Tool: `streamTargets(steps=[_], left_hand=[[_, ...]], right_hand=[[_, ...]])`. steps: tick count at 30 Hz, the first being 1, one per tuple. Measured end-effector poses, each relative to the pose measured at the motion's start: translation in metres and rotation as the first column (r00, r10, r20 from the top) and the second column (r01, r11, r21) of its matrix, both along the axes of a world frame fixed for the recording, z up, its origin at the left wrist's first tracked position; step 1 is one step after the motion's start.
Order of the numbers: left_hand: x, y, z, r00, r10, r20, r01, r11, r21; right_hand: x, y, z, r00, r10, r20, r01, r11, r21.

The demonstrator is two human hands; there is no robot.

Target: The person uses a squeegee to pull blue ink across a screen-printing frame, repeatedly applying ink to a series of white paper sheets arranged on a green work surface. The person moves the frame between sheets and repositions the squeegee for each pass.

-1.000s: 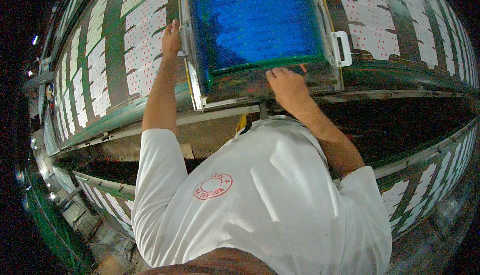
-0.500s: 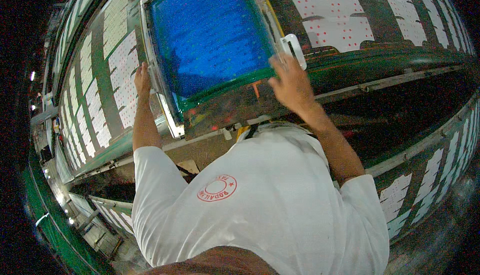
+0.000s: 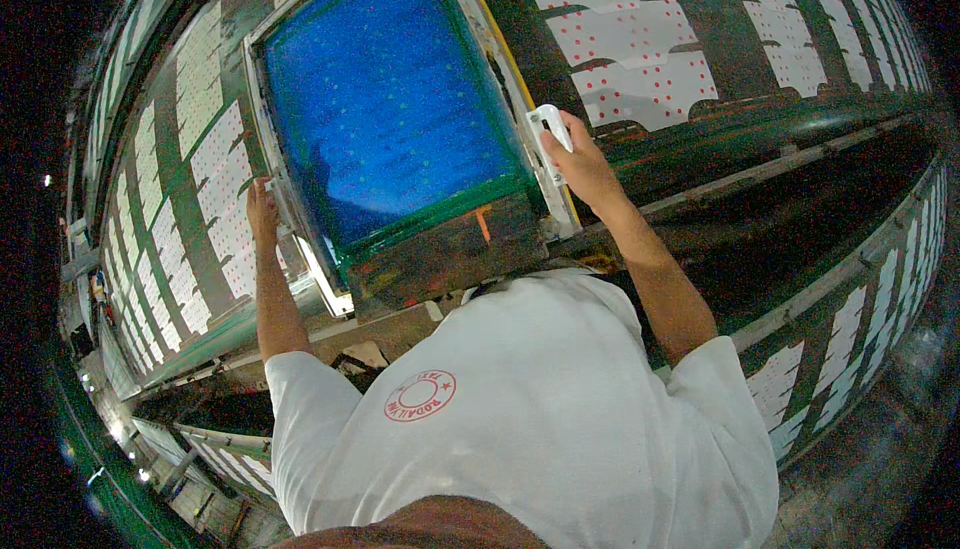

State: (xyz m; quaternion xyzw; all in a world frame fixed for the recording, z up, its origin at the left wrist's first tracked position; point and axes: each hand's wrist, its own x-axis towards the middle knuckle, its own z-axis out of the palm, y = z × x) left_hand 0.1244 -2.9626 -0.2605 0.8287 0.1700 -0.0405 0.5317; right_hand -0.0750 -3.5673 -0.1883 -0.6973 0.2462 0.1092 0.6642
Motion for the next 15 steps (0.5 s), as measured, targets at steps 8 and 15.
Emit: streamTargets(steps=[8,15], left_hand=[[-0.003,-0.028,0.049,0.999,0.011,-0.044,-0.016,0.994,-0.109],[0.011,-0.135,0.094,0.997,-0.065,0.037,0.067,0.996,-0.056]], right_hand=[[-0.003,-0.012,0.036,0.991,0.032,0.133,-0.043,0.996,0.083],[0.011,-0.116,0.036,0.994,-0.011,0.110,0.012,1.000,-0.013]])
